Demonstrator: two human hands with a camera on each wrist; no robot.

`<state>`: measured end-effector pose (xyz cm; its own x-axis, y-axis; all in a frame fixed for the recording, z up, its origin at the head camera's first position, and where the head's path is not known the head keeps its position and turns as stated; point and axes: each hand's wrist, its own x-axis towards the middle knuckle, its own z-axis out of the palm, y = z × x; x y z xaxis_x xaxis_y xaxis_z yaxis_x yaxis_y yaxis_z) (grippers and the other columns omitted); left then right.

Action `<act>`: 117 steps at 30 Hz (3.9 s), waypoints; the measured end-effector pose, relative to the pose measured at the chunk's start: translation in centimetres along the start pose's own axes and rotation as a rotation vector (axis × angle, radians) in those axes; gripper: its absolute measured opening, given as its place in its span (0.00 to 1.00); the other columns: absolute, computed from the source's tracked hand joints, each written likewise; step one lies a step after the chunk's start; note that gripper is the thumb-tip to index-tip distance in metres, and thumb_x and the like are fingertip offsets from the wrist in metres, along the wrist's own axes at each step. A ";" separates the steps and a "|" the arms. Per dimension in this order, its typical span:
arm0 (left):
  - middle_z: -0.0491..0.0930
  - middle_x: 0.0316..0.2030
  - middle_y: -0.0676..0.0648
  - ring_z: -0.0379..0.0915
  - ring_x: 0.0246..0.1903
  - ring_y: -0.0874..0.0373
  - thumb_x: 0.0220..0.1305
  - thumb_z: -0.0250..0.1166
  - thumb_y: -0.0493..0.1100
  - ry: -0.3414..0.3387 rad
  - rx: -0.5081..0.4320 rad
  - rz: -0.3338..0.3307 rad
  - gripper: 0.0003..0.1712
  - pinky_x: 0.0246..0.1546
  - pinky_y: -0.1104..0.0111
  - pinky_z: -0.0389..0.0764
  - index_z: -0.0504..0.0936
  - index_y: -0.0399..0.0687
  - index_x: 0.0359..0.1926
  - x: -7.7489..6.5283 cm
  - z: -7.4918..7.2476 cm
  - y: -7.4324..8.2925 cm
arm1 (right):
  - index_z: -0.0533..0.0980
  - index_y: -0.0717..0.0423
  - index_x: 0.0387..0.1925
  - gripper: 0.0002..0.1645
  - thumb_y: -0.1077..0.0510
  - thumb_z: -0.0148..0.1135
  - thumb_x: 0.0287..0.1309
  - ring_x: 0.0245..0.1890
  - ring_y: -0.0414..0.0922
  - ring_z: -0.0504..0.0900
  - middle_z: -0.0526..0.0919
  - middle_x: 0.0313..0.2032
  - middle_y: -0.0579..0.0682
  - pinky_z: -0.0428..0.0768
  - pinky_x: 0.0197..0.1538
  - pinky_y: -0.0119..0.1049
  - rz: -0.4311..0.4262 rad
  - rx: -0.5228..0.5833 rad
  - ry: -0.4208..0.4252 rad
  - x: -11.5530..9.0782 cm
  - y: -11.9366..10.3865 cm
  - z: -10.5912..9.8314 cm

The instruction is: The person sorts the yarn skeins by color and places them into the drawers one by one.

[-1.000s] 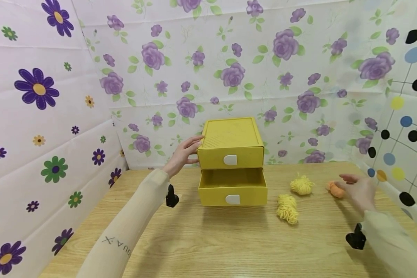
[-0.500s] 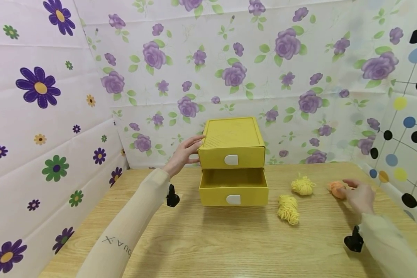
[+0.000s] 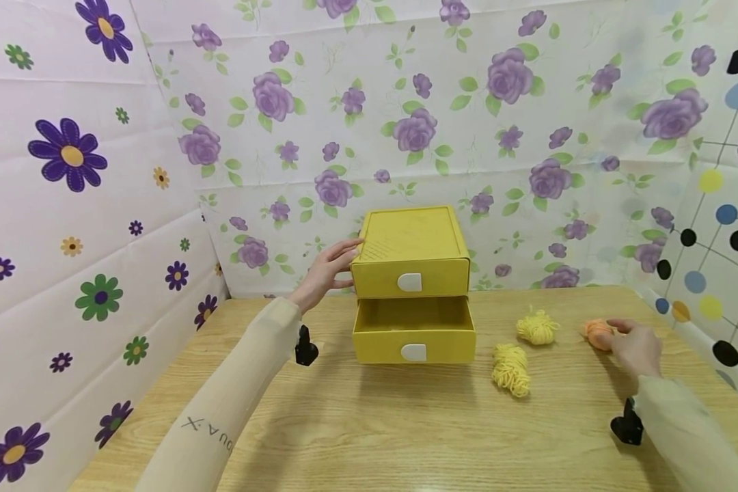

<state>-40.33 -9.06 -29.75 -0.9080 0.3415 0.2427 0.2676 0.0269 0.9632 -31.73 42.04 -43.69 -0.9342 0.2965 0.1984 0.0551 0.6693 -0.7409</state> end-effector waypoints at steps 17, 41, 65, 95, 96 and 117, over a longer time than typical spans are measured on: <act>0.68 0.53 0.48 0.66 0.47 0.47 0.65 0.56 0.51 -0.003 0.023 0.003 0.23 0.42 0.56 0.75 0.70 0.56 0.60 0.1 -0.1 0.0 | 0.67 0.77 0.52 0.37 0.45 0.57 0.57 0.45 0.69 0.65 0.67 0.49 0.75 0.67 0.41 0.55 -0.047 -0.024 0.019 0.1 0.1 0.4; 0.68 0.53 0.47 0.66 0.46 0.46 0.64 0.56 0.50 -0.007 0.004 0.002 0.22 0.43 0.53 0.73 0.71 0.57 0.59 0.0 -0.2 -0.1 | 0.58 0.77 0.59 0.40 0.48 0.56 0.60 0.34 0.25 0.74 0.71 0.38 0.30 0.77 0.34 0.29 -0.142 0.285 -0.242 -0.7 -4.3 -1.7; 0.68 0.53 0.47 0.66 0.47 0.47 0.64 0.56 0.51 -0.005 0.018 0.005 0.23 0.40 0.57 0.76 0.70 0.57 0.60 0.1 -0.2 -0.3 | 0.61 0.59 0.64 0.34 0.47 0.55 0.61 0.51 0.58 0.70 0.63 0.59 0.64 0.69 0.46 0.58 -0.313 0.126 -0.440 -1.3 -11.8 -2.5; 0.66 0.55 0.46 0.63 0.49 0.42 0.67 0.53 0.48 -0.026 0.014 -0.001 0.22 0.40 0.58 0.76 0.68 0.54 0.62 0.0 -0.2 -0.1 | 0.70 0.48 0.58 0.26 0.52 0.61 0.57 0.51 0.50 0.71 0.73 0.54 0.51 0.70 0.49 0.50 -0.389 0.165 -0.689 -2.7 -19.7 -2.3; 0.66 0.55 0.46 0.64 0.49 0.43 0.67 0.54 0.47 -0.025 0.012 -0.004 0.22 0.40 0.58 0.76 0.69 0.54 0.61 0.0 -0.2 -0.1 | 0.71 0.48 0.58 0.26 0.52 0.61 0.57 0.51 0.50 0.71 0.73 0.54 0.51 0.70 0.49 0.49 -0.391 0.167 -0.695 -2.7 -19.9 -2.0; 0.67 0.53 0.46 0.65 0.48 0.45 0.65 0.55 0.51 -0.025 0.020 0.009 0.24 0.43 0.53 0.73 0.69 0.56 0.61 0.2 -0.5 -0.2 | 0.76 0.60 0.51 0.25 0.57 0.66 0.51 0.47 0.50 0.75 0.76 0.49 0.56 0.75 0.45 0.37 -0.607 0.240 -0.724 -2.3 -23.7 3.6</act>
<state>-40.73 -9.49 -29.88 -0.8971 0.3653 0.2485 0.2828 0.0427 0.9582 -32.17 23.03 -28.85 -0.7747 -0.5975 0.2069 -0.5059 0.3893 -0.7698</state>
